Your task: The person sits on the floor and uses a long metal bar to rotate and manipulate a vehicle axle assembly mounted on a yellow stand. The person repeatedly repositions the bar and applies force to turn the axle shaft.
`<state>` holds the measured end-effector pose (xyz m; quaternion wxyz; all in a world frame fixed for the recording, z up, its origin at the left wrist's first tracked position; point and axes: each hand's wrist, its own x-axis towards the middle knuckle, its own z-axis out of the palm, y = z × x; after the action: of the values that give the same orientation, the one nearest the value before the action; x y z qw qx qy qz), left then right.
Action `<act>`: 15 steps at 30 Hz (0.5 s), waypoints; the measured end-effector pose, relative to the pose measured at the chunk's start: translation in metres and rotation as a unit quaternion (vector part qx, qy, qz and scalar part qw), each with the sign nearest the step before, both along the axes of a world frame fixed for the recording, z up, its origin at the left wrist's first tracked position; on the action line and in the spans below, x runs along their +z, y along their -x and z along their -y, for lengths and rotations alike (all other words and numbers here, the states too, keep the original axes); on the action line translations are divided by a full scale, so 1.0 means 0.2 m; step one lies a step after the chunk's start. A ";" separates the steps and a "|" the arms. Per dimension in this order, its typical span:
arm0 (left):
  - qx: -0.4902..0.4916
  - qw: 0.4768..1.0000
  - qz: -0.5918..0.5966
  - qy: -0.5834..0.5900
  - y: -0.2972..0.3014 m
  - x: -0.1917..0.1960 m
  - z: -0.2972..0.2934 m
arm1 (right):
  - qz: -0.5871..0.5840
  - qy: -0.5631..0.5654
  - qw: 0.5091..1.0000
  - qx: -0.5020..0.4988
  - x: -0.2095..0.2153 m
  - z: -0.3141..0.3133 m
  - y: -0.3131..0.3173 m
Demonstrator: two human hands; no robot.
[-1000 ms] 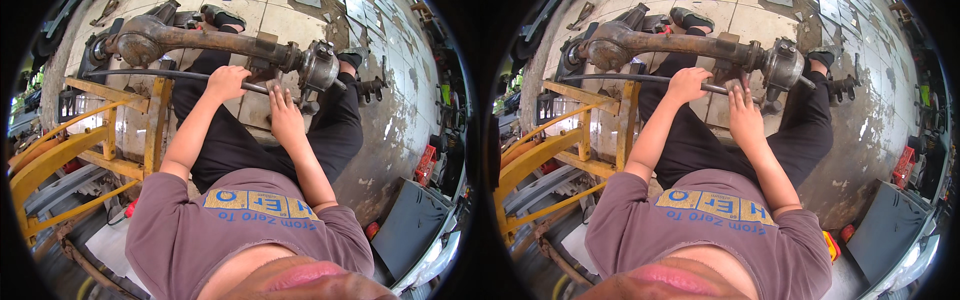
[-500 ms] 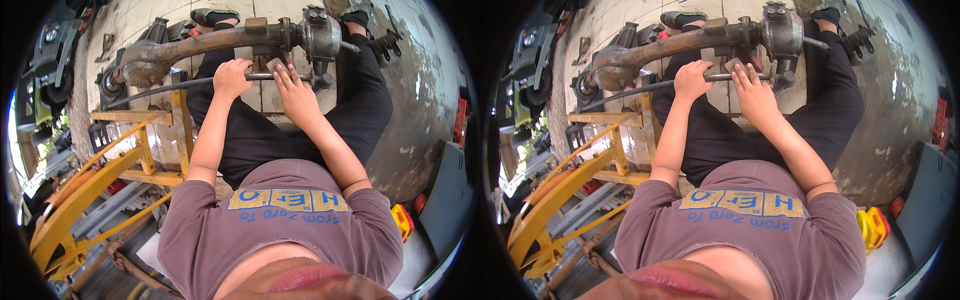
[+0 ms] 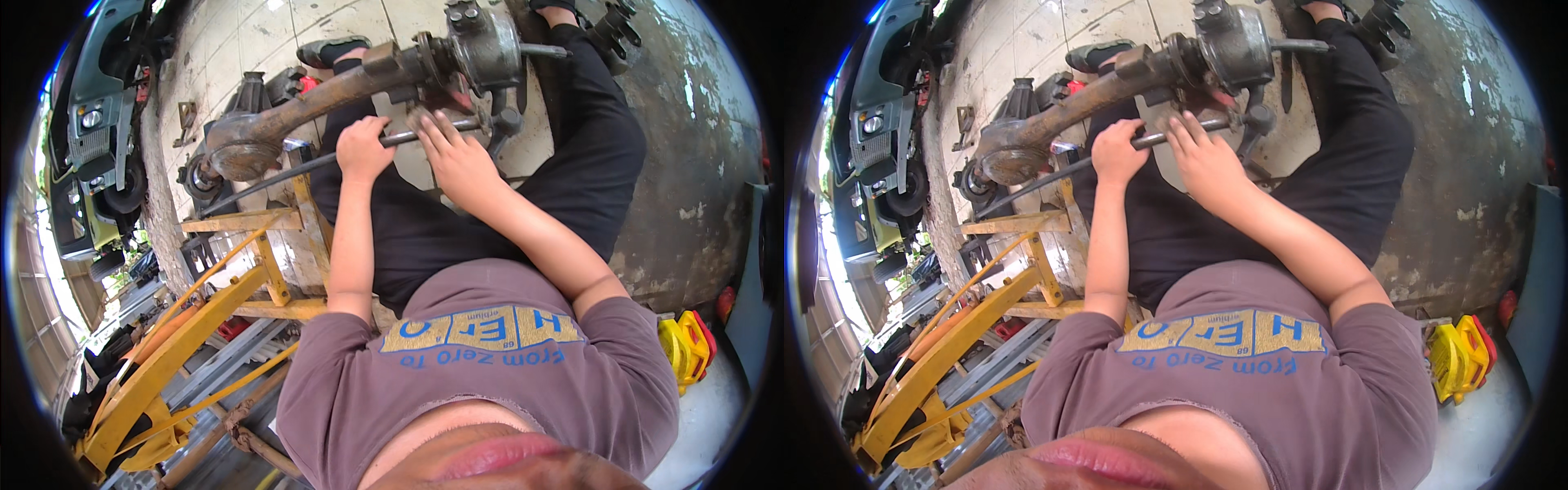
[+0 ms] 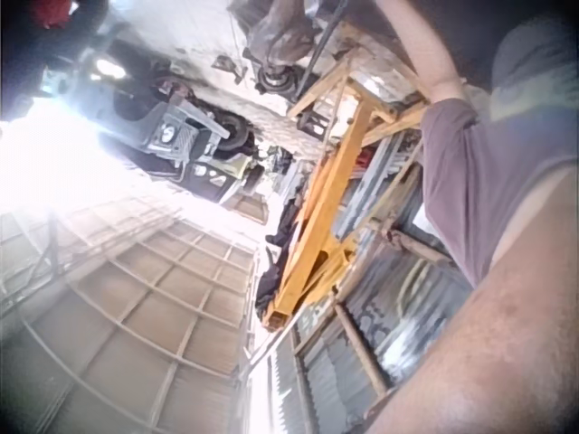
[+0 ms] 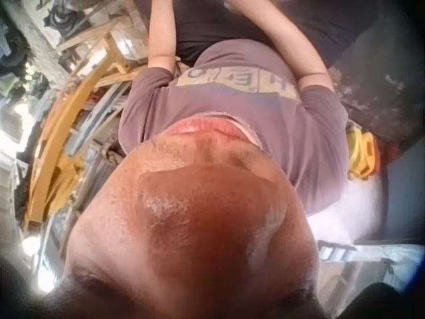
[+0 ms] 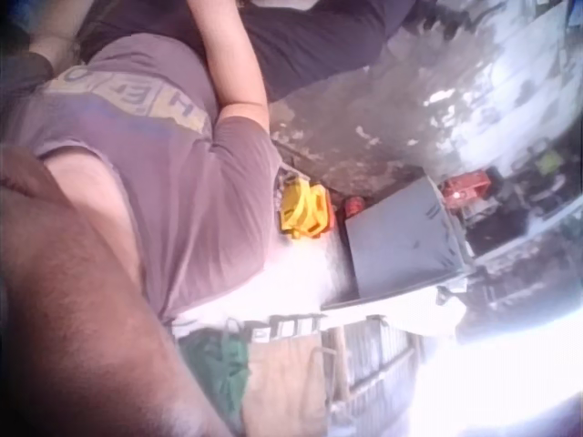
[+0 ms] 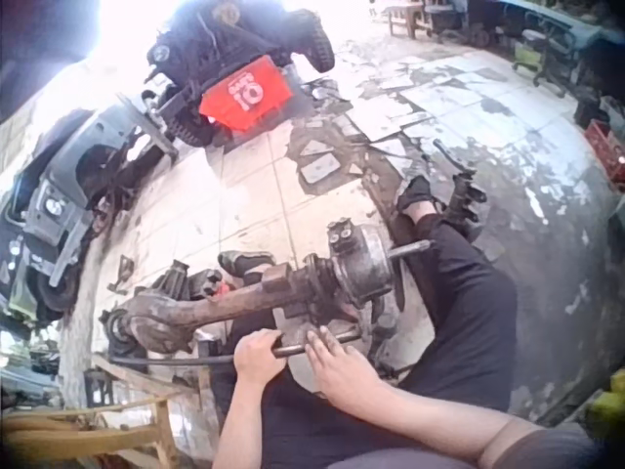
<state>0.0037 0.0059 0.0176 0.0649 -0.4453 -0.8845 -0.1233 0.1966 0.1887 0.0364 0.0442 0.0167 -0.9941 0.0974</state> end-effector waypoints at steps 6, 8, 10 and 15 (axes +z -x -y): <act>0.006 1.000 0.003 -0.005 -0.01 0.00 0.00 | -0.039 0.022 0.999 0.002 -0.01 -0.03 -0.02; 0.008 1.000 -0.007 -0.003 0.00 0.00 -0.03 | -0.073 0.036 0.997 -0.015 -0.07 -0.04 0.04; 0.003 1.000 -0.028 -0.005 0.03 0.00 -0.03 | -0.057 0.023 0.998 -0.021 -0.07 -0.02 0.07; 0.010 1.000 -0.020 -0.007 -0.02 -0.01 -0.01 | -0.052 0.042 0.998 0.007 -0.05 -0.03 -0.04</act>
<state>0.0075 0.0075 0.0156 0.0867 -0.4380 -0.8867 -0.1195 0.2048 0.1949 0.0259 0.0962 0.0270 -0.9853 0.1383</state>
